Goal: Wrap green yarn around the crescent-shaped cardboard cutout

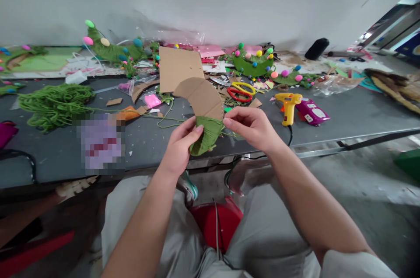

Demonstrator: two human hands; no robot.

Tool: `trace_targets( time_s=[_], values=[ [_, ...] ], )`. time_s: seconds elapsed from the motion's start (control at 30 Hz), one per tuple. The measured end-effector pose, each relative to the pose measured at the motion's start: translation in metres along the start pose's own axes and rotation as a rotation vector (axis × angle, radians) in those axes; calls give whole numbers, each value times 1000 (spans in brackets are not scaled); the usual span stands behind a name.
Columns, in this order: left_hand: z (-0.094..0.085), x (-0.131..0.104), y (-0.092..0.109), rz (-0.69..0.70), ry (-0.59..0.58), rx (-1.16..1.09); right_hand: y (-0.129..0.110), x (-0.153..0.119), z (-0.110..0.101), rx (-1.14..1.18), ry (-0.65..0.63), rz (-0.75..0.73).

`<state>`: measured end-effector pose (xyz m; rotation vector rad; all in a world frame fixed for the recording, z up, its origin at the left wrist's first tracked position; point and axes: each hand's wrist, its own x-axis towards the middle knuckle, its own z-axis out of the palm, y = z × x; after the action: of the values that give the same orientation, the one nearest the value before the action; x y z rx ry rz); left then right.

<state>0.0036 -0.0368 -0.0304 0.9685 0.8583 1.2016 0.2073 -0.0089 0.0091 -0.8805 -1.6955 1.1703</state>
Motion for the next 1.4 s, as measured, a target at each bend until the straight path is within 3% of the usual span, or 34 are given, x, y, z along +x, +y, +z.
trace_targets(
  time_s=[0.17,0.27,0.5,0.73,1.0,1.2,1.4],
  values=[
    [4,-9,11,159,-155,223,-2,-1,8,92,-57,2],
    [5,-12,13,176,-211,318,-1,-1,13,97,-30,4],
    [5,-12,0,124,-230,79,4,2,15,-15,103,26],
    [10,-13,3,103,-160,-50,7,2,14,-17,143,50],
    [6,-12,-6,54,-48,-27,9,3,14,8,134,75],
    [16,-8,0,183,122,-148,8,4,13,-6,149,55],
    [15,-3,5,100,119,-289,7,2,15,39,129,13]
  ],
)
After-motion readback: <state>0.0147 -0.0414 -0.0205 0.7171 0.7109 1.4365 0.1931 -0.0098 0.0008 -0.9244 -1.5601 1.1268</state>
